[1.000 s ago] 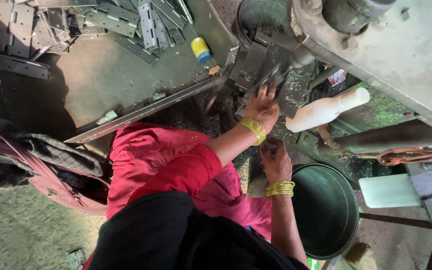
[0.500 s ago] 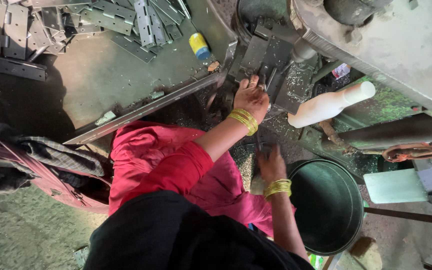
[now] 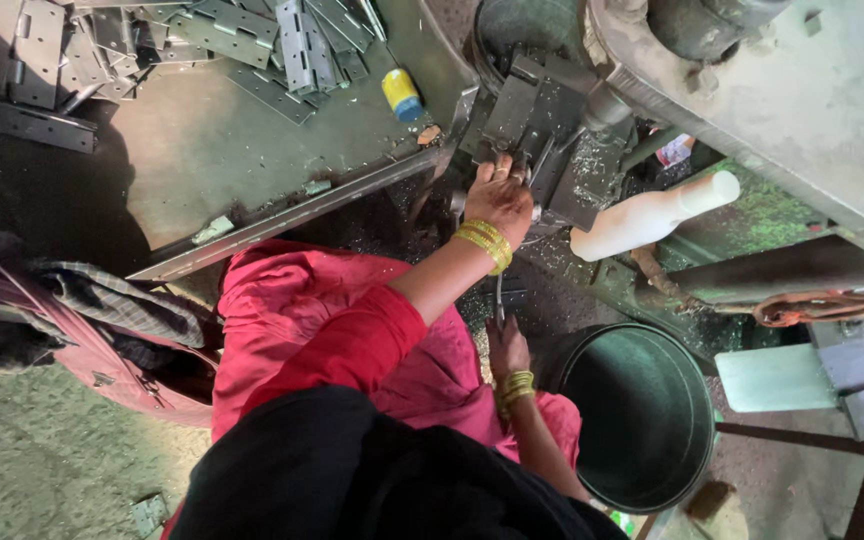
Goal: The person repeatedly places small metal plates into a press machine, operates the lever to press them, and removes the finished pieces. The process is repeated continuously with multiple metal plates.
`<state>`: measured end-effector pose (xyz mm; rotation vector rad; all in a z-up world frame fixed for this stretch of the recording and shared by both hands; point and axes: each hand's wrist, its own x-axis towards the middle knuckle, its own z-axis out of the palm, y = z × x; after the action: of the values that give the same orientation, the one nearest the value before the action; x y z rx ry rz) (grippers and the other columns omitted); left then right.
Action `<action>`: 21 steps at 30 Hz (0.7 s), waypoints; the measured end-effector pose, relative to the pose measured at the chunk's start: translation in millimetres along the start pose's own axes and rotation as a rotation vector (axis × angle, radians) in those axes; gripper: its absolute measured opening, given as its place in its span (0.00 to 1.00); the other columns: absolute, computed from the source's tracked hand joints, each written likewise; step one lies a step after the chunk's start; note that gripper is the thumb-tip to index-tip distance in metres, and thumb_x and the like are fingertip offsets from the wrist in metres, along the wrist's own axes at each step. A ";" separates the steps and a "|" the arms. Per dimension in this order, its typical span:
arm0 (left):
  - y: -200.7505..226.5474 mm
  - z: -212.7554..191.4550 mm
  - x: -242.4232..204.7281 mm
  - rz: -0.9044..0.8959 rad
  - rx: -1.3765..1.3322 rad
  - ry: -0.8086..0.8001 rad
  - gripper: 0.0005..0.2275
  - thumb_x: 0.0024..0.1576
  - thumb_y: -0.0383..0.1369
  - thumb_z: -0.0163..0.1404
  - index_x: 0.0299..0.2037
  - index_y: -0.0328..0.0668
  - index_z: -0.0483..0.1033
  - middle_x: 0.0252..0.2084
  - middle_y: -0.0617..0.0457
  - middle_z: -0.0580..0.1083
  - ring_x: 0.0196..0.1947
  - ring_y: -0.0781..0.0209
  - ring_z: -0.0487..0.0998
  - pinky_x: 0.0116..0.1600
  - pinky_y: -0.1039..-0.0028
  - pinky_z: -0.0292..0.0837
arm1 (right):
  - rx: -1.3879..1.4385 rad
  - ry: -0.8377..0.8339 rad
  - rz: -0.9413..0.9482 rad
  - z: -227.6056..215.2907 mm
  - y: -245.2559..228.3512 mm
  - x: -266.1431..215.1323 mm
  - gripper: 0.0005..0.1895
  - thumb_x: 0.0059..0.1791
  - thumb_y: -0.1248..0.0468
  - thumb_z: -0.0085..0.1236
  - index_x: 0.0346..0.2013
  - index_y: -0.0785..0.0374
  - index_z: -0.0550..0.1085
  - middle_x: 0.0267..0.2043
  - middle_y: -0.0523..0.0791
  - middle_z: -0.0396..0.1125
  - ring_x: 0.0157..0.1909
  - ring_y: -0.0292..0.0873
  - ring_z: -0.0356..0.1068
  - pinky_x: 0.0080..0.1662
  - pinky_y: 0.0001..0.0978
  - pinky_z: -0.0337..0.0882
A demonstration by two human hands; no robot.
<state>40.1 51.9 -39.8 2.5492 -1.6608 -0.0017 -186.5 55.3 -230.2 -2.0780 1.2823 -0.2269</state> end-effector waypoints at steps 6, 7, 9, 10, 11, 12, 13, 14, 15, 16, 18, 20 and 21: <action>2.6 5.9 17.1 0.001 0.070 0.004 0.15 0.61 0.32 0.40 0.50 0.38 0.80 0.66 0.44 0.69 0.70 0.55 0.61 0.67 0.65 0.54 | -0.019 -0.100 -0.070 -11.2 9.7 20.5 0.24 0.52 0.49 0.54 0.42 0.71 0.73 0.38 0.65 0.71 0.45 0.71 0.72 0.45 0.57 0.70; 3.2 7.5 22.1 -0.009 0.093 0.040 0.15 0.61 0.31 0.40 0.49 0.38 0.80 0.66 0.43 0.69 0.70 0.55 0.62 0.67 0.65 0.54 | -0.057 -0.121 -0.047 -13.1 8.7 21.7 0.24 0.52 0.49 0.54 0.42 0.71 0.73 0.38 0.65 0.71 0.45 0.71 0.71 0.45 0.57 0.69; 8.4 14.4 27.7 -0.029 0.094 0.104 0.15 0.61 0.31 0.40 0.48 0.38 0.81 0.66 0.43 0.70 0.69 0.56 0.63 0.67 0.66 0.54 | -0.070 -0.107 -0.033 -12.2 8.0 16.7 0.24 0.51 0.49 0.55 0.42 0.70 0.73 0.38 0.65 0.71 0.45 0.72 0.70 0.44 0.57 0.69; 10.7 16.2 30.4 -0.036 0.056 0.130 0.15 0.61 0.31 0.40 0.47 0.39 0.82 0.66 0.42 0.70 0.69 0.57 0.63 0.67 0.67 0.54 | -0.066 -0.070 -0.027 -9.1 5.2 13.9 0.24 0.51 0.48 0.56 0.42 0.70 0.73 0.38 0.65 0.71 0.45 0.72 0.70 0.43 0.58 0.69; 13.1 17.0 32.4 -0.060 -0.014 0.146 0.15 0.63 0.31 0.40 0.48 0.38 0.82 0.67 0.42 0.70 0.69 0.57 0.63 0.69 0.67 0.54 | -0.063 -0.018 -0.035 -5.0 2.2 8.9 0.24 0.50 0.48 0.57 0.42 0.69 0.73 0.38 0.65 0.71 0.45 0.72 0.69 0.43 0.58 0.68; 13.7 18.8 30.9 -0.032 -0.014 0.096 0.15 0.63 0.31 0.40 0.50 0.38 0.81 0.69 0.42 0.68 0.71 0.57 0.60 0.69 0.65 0.53 | -0.048 0.006 -0.045 -2.8 0.6 6.5 0.24 0.50 0.48 0.57 0.42 0.69 0.73 0.38 0.65 0.71 0.45 0.72 0.69 0.43 0.58 0.68; 14.2 18.7 29.3 -0.004 -0.015 0.046 0.15 0.62 0.30 0.41 0.52 0.38 0.80 0.70 0.42 0.67 0.73 0.56 0.58 0.69 0.63 0.53 | -0.026 0.027 -0.047 -1.3 -1.3 3.0 0.24 0.49 0.48 0.58 0.42 0.69 0.73 0.38 0.65 0.71 0.45 0.73 0.69 0.42 0.59 0.68; 5.8 15.4 26.6 0.018 -0.002 -0.009 0.15 0.62 0.30 0.41 0.53 0.38 0.79 0.71 0.41 0.65 0.75 0.55 0.55 0.69 0.62 0.52 | 0.019 0.033 -0.061 2.0 -8.9 4.4 0.23 0.49 0.49 0.57 0.43 0.68 0.73 0.39 0.66 0.71 0.45 0.73 0.68 0.41 0.59 0.67; -2.6 10.6 24.4 -0.013 0.105 -0.055 0.16 0.61 0.29 0.40 0.53 0.35 0.78 0.72 0.40 0.61 0.76 0.54 0.51 0.70 0.61 0.48 | 0.023 -0.043 -0.039 7.9 -16.9 4.2 0.24 0.50 0.48 0.57 0.42 0.69 0.73 0.37 0.65 0.71 0.43 0.71 0.71 0.42 0.58 0.69; 3.1 6.2 27.0 -0.030 0.190 -0.096 0.16 0.60 0.28 0.40 0.53 0.33 0.76 0.74 0.39 0.56 0.76 0.54 0.48 0.71 0.60 0.44 | 0.008 -0.104 -0.004 -4.5 -12.7 7.2 0.25 0.50 0.48 0.56 0.41 0.70 0.73 0.36 0.65 0.72 0.42 0.69 0.74 0.43 0.57 0.70; 5.2 -6.6 33.4 -0.031 0.209 -0.176 0.18 0.59 0.29 0.39 0.58 0.32 0.71 0.76 0.41 0.51 0.77 0.52 0.44 0.73 0.57 0.39 | -0.025 -0.157 0.001 -18.7 -11.8 12.2 0.25 0.50 0.47 0.56 0.41 0.70 0.74 0.36 0.64 0.73 0.43 0.68 0.75 0.45 0.56 0.71; 3.0 -17.7 40.2 0.008 0.073 -0.257 0.24 0.59 0.33 0.38 0.67 0.35 0.63 0.77 0.46 0.50 0.78 0.51 0.43 0.76 0.53 0.36 | -0.062 -0.138 -0.049 -21.4 -15.6 12.5 0.25 0.50 0.47 0.56 0.42 0.69 0.74 0.39 0.64 0.72 0.46 0.69 0.73 0.46 0.56 0.70; 3.9 -19.0 42.2 -0.012 0.073 -0.240 0.24 0.60 0.32 0.35 0.67 0.35 0.64 0.78 0.45 0.50 0.78 0.50 0.43 0.76 0.52 0.37 | -0.066 -0.120 -0.010 -21.3 -15.3 10.0 0.26 0.50 0.46 0.56 0.42 0.70 0.74 0.39 0.65 0.72 0.47 0.70 0.72 0.46 0.56 0.70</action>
<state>54.7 13.4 -18.3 2.7049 -1.7548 -0.2618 -180.4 41.6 -206.4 -2.1196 1.2226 -0.0641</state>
